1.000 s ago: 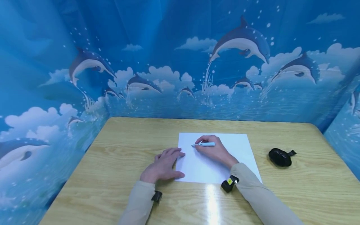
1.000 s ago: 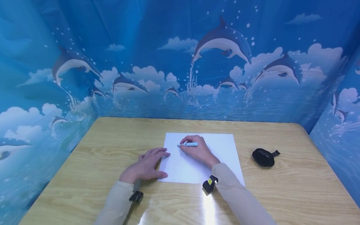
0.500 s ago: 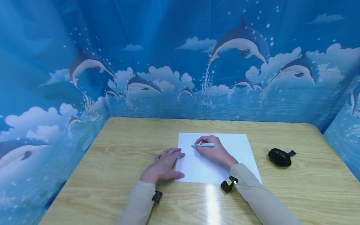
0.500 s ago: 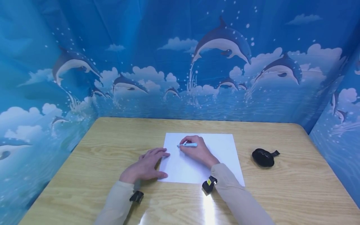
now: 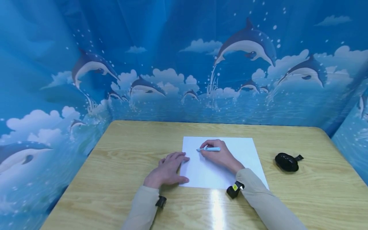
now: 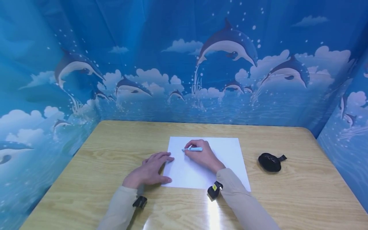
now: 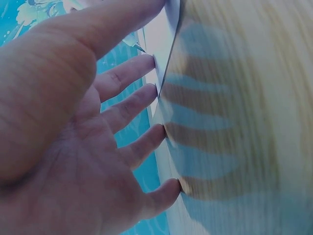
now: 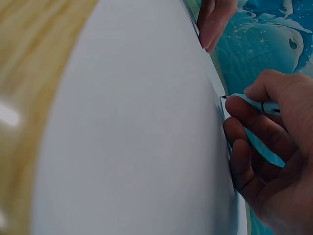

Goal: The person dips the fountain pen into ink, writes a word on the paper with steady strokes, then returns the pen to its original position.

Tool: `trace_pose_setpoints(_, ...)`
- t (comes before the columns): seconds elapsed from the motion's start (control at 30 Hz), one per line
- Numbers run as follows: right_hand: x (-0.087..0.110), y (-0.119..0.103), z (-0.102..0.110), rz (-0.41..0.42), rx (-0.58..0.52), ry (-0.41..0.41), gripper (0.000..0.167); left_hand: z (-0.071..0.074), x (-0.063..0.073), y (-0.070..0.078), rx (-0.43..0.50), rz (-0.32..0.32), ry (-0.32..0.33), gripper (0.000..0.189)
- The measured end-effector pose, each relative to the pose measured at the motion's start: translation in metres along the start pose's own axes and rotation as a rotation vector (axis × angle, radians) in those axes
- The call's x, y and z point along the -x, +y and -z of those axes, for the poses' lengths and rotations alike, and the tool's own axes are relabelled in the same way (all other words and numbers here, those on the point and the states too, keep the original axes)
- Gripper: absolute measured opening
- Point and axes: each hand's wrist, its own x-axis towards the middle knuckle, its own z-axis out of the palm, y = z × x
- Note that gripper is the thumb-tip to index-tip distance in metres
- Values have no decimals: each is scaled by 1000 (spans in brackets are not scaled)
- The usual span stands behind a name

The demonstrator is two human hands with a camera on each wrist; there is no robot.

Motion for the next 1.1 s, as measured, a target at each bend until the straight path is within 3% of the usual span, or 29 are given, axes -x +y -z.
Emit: trace_pose_setpoints(1.1, 7, 5, 15, -58, 21, -9, 16, -1, 1, -1, 13, -10, 8, 72)
